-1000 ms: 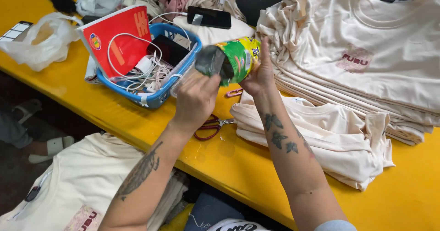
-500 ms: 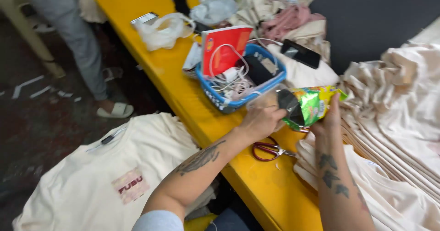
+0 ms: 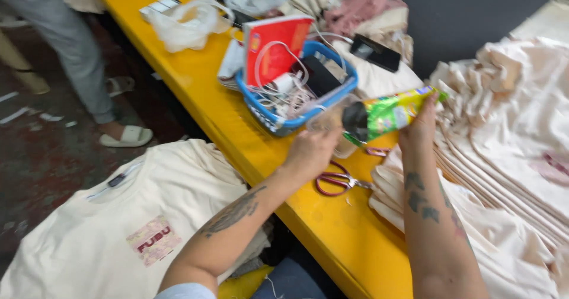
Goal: Trimming excess threads from t-shirts using scissors at a quality control station.
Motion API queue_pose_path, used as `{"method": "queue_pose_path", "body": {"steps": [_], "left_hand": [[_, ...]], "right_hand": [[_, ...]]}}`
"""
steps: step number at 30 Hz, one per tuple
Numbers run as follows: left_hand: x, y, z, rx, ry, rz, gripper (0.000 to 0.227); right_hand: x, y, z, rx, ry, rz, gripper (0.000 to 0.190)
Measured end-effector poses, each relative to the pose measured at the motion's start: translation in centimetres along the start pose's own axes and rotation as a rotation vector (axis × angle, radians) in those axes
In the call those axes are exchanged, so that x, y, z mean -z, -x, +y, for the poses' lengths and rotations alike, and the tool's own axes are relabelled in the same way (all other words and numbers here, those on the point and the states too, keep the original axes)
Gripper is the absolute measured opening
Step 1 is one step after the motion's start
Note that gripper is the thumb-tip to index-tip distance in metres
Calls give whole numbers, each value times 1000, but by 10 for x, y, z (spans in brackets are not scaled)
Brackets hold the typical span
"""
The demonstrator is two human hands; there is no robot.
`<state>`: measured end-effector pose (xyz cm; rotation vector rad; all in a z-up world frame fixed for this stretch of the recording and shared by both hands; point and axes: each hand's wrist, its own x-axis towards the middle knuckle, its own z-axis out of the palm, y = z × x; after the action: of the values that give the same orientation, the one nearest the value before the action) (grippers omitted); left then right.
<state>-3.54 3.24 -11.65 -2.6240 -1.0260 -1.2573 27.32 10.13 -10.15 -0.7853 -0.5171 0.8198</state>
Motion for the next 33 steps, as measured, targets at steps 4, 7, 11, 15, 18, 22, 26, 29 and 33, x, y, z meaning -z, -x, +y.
{"method": "queue_pose_path", "body": {"steps": [4,7,11,15,18,22,26,29,33], "left_hand": [[-8,20,-19,19,22,53,21],[-18,33,-23,59,110,43,18],[-3,30,-18,73,171,35,18],[13,26,-17,77,200,51,16],[10,29,-27,15,185,109,15],[32,19,-12,-82,102,109,15],[18,27,-10,-151,65,141,14],[9,36,-11,-19,-48,16,29],[6,41,-12,21,-23,15,32]], "right_hand": [[3,1,-5,232,372,46,69],[1,-4,0,211,343,14,48],[5,-16,-2,230,335,5,45],[2,-22,-4,286,376,13,43],[13,-29,8,341,395,87,36],[-2,-19,-4,281,753,182,54],[-40,31,-42,410,583,194,47],[-44,40,-50,315,412,149,43],[-47,44,-56,308,407,123,44]]}}
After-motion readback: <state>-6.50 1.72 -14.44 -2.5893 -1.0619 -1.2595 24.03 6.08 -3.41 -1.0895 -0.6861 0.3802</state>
